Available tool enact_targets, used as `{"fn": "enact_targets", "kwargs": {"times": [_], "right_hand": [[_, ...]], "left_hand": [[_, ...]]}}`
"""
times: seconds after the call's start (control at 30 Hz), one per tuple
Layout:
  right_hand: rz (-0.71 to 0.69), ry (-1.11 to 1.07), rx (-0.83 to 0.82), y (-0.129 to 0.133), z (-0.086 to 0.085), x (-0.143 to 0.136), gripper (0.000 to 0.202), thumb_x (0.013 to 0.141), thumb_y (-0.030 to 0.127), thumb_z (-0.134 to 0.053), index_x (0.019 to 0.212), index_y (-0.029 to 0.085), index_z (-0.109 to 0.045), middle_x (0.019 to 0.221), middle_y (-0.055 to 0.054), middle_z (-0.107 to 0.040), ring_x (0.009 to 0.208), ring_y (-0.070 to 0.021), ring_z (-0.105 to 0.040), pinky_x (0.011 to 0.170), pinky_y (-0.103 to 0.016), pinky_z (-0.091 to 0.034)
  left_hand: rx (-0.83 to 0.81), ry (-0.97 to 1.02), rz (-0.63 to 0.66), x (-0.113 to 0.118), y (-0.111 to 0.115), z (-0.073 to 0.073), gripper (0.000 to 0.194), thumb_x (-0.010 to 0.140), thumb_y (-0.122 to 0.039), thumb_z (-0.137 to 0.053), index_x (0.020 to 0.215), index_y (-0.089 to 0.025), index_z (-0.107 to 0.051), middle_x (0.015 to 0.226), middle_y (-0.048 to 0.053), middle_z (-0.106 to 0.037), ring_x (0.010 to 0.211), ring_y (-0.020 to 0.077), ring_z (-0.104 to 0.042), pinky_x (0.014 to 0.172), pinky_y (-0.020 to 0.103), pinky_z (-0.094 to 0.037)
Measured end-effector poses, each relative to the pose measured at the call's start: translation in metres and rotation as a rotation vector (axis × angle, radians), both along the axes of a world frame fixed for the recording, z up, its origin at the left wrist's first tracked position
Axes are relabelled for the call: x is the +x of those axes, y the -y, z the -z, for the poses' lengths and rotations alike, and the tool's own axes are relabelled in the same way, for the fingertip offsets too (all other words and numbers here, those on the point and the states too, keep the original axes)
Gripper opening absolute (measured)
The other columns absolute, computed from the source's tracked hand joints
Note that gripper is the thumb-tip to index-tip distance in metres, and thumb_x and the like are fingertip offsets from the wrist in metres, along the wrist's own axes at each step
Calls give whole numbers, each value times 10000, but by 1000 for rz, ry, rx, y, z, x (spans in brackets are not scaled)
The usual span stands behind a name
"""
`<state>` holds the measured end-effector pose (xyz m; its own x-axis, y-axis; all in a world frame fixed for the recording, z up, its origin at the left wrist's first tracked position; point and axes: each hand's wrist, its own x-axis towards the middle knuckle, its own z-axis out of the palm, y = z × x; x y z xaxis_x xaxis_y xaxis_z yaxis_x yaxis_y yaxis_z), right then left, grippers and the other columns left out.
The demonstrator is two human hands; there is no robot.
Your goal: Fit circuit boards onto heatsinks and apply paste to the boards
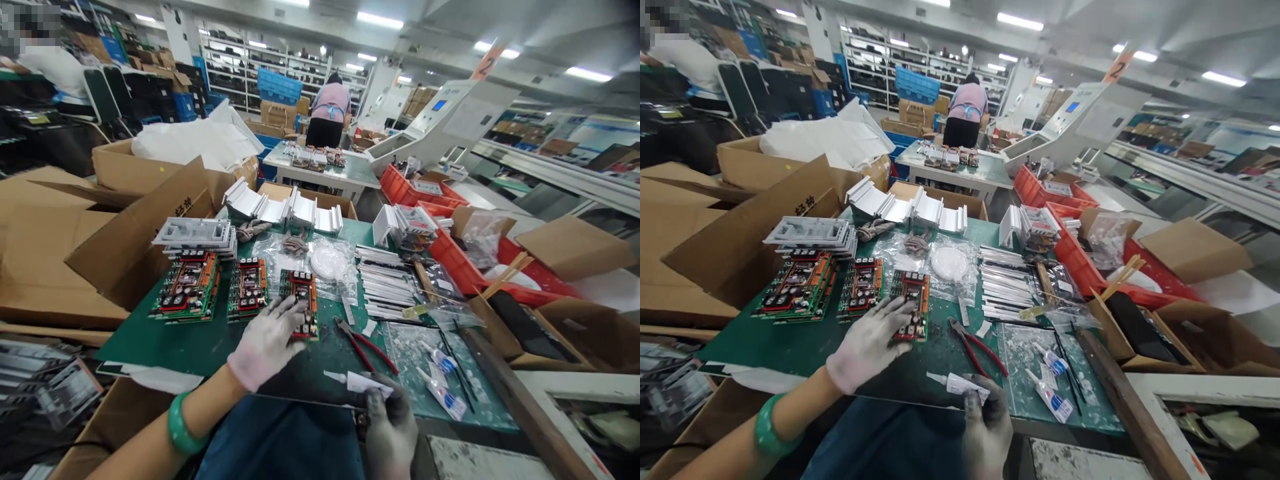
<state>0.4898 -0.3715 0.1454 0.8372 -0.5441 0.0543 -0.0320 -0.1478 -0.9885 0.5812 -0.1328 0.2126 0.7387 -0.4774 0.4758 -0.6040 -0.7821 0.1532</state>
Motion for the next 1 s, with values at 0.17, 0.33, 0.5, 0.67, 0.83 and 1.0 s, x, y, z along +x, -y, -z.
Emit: {"fn": "enact_targets", "kwargs": {"times": [0.17, 0.33, 0.5, 0.67, 0.83, 1.0], "right_hand": [[15, 0, -46, -19, -10, 6, 447, 759, 611, -668, 886, 184, -689, 872, -83, -748, 799, -262, -690, 729, -356, -531], [-17, 54, 21, -15, -3, 8, 381, 791, 551, -663, 949, 205, -638, 853, -65, -752, 812, -261, -694, 747, -362, -529], [-31, 2, 119, 0, 16, 14, 434, 754, 526, -709, 1026, 196, -631, 846, -60, -744, 813, -266, -705, 687, -348, -550], [-2, 38, 250, 4, 15, 16, 474, 758, 585, -691, 1020, 194, -643, 847, -69, -737, 758, -250, -709, 657, -340, -574], [-44, 45, 238, 0, 0, 13, 366, 883, 580, -544, 1005, 243, -618, 784, -34, -719, 655, -209, -692, 565, -307, -568], [-43, 63, 206, -15, -16, 21, 360, 860, 580, -579, 976, 242, -625, 787, -27, -715, 625, -187, -669, 524, -278, -547]], "left_hand": [[47, -7, -149, 41, 11, 5, 403, 697, -228, -829, 1048, -160, -643, 1156, 104, -716, 1221, 299, -592, 1142, 494, -371], [63, 22, -233, 22, -12, 4, 517, 713, -381, -810, 1150, -180, -621, 1270, 146, -650, 1267, 345, -539, 1146, 578, -318], [77, 182, -336, 8, -65, 7, 342, 844, -266, -638, 1173, -198, -578, 1110, 112, -670, 1037, 298, -639, 905, 471, -539], [32, 269, -278, 2, -75, 14, 235, 945, -229, -489, 1165, -190, -563, 998, 87, -661, 886, 234, -654, 774, 363, -577], [-130, 348, -25, -55, -36, 8, 184, 998, -197, -440, 1115, -174, -580, 910, 54, -674, 821, 163, -650, 781, 271, -553], [-225, 183, 173, -109, 0, 26, 238, 1000, -152, -410, 1031, -180, -645, 837, 15, -699, 762, 135, -645, 753, 252, -534]]}}
